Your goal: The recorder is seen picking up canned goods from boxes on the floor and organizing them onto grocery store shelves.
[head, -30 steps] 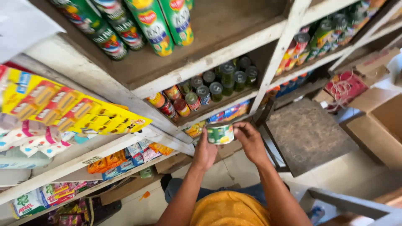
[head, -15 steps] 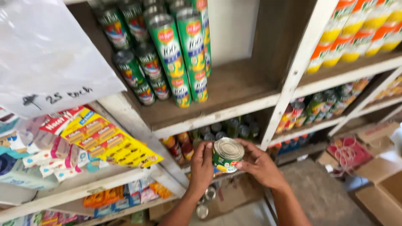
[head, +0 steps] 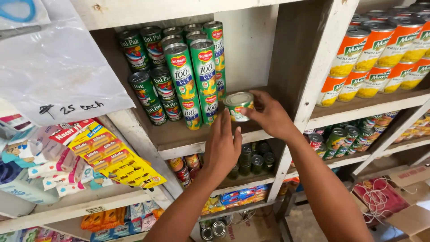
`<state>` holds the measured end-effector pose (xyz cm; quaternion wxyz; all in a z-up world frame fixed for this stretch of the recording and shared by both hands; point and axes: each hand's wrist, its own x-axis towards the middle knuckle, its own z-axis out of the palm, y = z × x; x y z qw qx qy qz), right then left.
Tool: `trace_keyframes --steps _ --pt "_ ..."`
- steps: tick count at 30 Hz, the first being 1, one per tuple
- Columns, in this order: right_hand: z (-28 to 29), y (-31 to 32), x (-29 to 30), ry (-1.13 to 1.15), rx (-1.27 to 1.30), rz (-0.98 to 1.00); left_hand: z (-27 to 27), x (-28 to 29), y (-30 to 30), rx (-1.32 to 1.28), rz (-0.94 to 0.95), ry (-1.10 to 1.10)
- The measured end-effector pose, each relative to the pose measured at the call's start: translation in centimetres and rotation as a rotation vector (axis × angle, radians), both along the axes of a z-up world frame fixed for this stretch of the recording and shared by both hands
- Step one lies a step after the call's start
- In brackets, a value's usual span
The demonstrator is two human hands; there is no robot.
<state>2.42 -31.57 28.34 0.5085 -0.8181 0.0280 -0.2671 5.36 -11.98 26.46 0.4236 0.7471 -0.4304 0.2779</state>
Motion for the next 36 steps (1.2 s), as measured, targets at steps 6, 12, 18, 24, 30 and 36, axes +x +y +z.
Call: trace_keyframes --steps 6,12,18,24,30,36 --pt "-2.2 -2.5 5.5 0.052 -0.154 -0.02 -2.2 1.5 -2.3 0.129 0.028 -0.034" --pt "-3.1 -2.9 6.6 0.055 -0.185 0.013 -2.1 1.2 -3.3 0.224 0.183 -0.184" --pt "-3.6 -2.9 6.7 0.055 -0.128 0.134 -2.7 1.3 -3.6 0.311 0.181 -0.132" --pt "-3.1 -2.3 6.5 0.08 -0.199 0.163 -2.5 0.9 -3.8 0.317 0.23 -0.196" --pt "-3.3 -2.4 6.6 0.085 -0.252 0.154 -2.7 0.9 -4.0 0.339 0.283 -0.218" --pt "-3.3 -2.3 6.8 0.049 -0.18 0.21 -3.1 1.0 -4.1 0.335 0.293 -0.21"
